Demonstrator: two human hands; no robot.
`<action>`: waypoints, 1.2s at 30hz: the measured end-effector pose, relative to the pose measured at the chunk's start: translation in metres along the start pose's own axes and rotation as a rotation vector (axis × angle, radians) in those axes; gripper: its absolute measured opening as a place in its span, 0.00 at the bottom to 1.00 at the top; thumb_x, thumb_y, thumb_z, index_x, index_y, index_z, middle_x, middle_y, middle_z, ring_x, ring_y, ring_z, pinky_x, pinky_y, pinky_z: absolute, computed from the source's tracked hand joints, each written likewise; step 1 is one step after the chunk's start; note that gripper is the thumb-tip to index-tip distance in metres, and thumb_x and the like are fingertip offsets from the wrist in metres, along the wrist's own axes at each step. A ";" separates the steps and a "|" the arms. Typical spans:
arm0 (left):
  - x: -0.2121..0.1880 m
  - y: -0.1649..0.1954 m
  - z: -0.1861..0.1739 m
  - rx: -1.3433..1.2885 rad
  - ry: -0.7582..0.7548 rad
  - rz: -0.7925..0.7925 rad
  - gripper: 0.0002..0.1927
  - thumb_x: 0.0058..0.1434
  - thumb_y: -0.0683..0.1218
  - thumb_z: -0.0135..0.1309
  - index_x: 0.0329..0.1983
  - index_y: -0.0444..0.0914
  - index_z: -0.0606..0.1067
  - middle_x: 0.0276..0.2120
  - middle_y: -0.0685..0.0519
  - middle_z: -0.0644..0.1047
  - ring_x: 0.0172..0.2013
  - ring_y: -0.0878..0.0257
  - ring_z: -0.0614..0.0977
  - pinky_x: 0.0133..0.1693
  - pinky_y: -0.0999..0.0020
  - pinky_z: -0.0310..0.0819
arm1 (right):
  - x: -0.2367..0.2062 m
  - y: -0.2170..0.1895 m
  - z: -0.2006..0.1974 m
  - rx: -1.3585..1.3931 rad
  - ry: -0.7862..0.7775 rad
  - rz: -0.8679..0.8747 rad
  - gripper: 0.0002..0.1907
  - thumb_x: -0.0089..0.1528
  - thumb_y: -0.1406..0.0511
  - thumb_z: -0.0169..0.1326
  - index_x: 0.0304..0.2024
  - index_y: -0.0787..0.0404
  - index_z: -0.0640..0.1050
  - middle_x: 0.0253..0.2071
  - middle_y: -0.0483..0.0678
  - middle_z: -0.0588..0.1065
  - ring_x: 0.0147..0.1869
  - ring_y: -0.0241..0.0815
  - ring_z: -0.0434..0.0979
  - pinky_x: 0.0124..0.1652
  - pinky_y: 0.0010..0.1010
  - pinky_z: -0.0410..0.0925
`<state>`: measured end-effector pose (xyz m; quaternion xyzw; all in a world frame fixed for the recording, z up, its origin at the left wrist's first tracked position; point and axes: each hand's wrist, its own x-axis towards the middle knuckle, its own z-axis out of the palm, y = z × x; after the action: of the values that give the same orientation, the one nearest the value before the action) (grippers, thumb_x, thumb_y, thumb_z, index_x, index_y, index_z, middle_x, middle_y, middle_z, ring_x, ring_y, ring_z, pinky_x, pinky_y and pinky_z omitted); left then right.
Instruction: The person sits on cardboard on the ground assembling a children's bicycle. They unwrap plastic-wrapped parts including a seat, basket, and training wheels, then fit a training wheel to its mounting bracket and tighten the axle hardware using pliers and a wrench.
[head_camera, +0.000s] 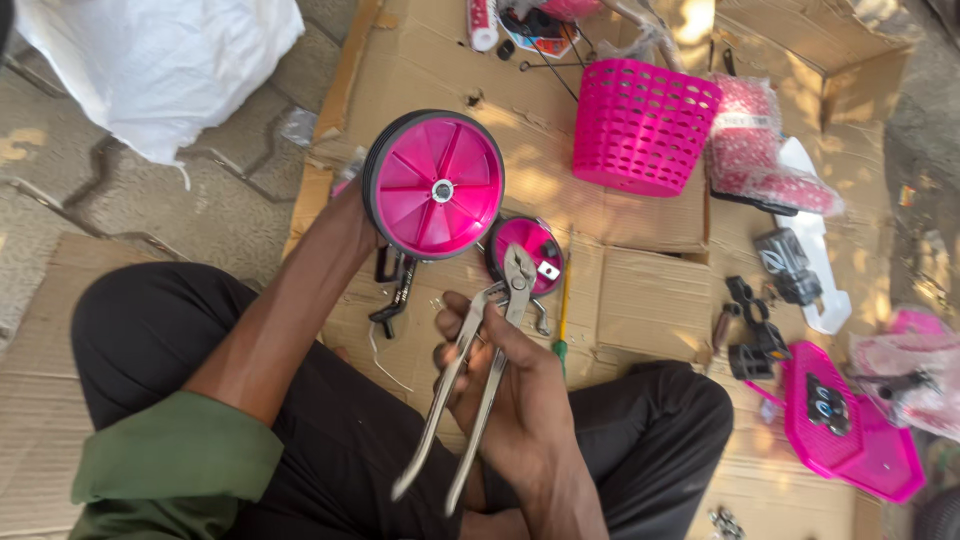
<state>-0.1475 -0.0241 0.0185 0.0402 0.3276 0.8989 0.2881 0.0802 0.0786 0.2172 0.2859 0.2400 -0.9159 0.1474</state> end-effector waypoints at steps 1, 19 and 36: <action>-0.001 -0.002 -0.001 -0.010 0.010 -0.011 0.22 0.67 0.52 0.57 0.58 0.34 0.72 0.50 0.45 0.79 0.46 0.60 0.83 0.48 0.62 0.81 | -0.001 -0.002 -0.005 0.080 0.040 0.001 0.28 0.67 0.63 0.51 0.67 0.69 0.66 0.42 0.48 0.74 0.41 0.39 0.74 0.37 0.25 0.66; 0.020 0.015 0.048 0.190 -0.340 -0.005 0.37 0.65 0.60 0.55 0.69 0.32 0.64 0.60 0.40 0.75 0.57 0.55 0.81 0.60 0.57 0.76 | -0.019 -0.044 -0.055 -1.139 0.103 -0.257 0.27 0.69 0.57 0.44 0.66 0.67 0.70 0.47 0.53 0.81 0.49 0.44 0.82 0.48 0.36 0.76; 0.013 -0.010 0.046 0.231 -0.219 -0.006 0.26 0.66 0.60 0.52 0.54 0.35 0.71 0.43 0.49 0.78 0.41 0.63 0.82 0.44 0.67 0.82 | -0.014 -0.049 -0.084 -1.226 0.157 -0.184 0.23 0.73 0.58 0.46 0.56 0.76 0.71 0.30 0.48 0.73 0.32 0.38 0.75 0.32 0.33 0.75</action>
<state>-0.1418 0.0150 0.0465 0.1701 0.3957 0.8446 0.3182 0.1086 0.1658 0.1826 0.1939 0.7559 -0.5967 0.1871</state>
